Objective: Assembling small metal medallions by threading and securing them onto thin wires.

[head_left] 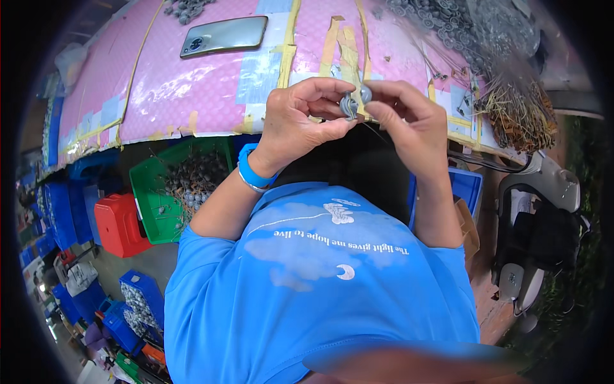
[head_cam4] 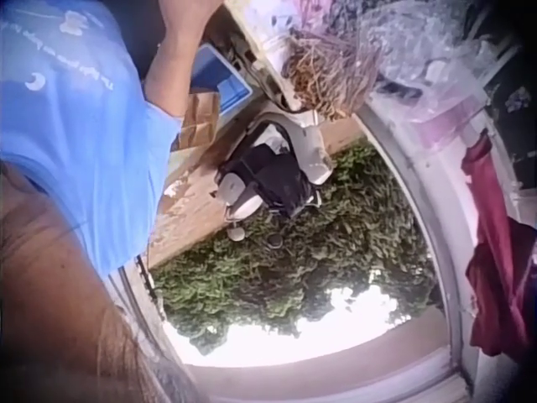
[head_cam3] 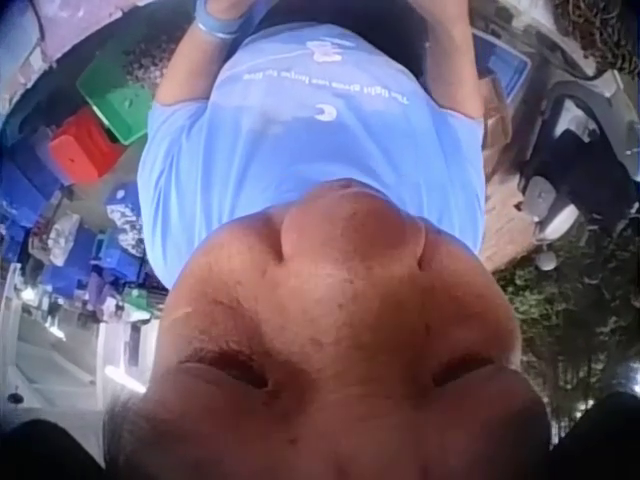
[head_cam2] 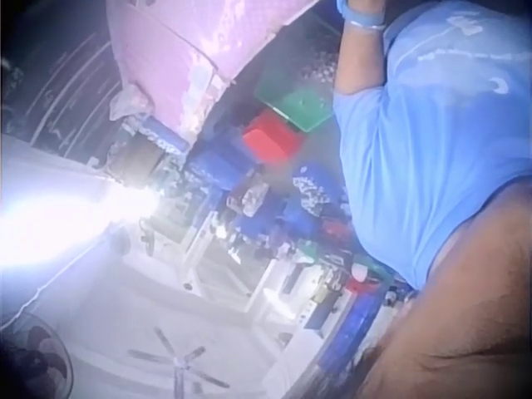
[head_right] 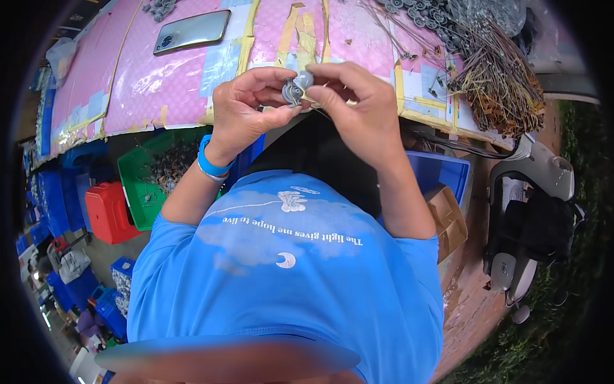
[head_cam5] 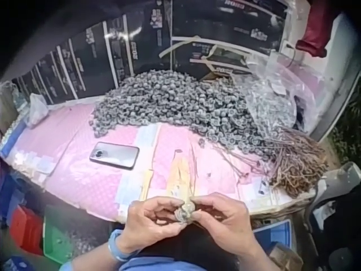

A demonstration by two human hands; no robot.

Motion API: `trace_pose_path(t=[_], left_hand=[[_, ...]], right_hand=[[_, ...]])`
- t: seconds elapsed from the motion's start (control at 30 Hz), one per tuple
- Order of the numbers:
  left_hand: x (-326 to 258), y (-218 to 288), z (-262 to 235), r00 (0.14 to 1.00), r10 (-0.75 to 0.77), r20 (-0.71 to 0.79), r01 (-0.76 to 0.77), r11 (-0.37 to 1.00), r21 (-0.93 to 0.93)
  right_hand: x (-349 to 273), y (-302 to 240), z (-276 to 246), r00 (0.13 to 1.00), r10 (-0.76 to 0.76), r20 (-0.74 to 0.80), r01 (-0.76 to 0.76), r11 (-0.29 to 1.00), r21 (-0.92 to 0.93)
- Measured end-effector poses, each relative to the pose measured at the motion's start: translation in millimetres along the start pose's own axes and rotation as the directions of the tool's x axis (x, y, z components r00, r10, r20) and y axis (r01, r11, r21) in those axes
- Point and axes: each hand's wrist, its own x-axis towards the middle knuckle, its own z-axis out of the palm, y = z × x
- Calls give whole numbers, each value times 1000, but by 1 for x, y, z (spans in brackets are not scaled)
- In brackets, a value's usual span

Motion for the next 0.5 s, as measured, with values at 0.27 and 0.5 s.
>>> trace_pose_path(t=[0.27, 0.5], left_hand=[[-4, 2, 11, 997, 74, 33, -79, 980, 183], [-7, 10, 16, 963, 253, 87, -263, 833, 487]], right_hand=[[-24, 5, 1, 992, -125, -27, 124, 991, -41], [-27, 5, 12, 992, 114, -52, -109, 989, 98]])
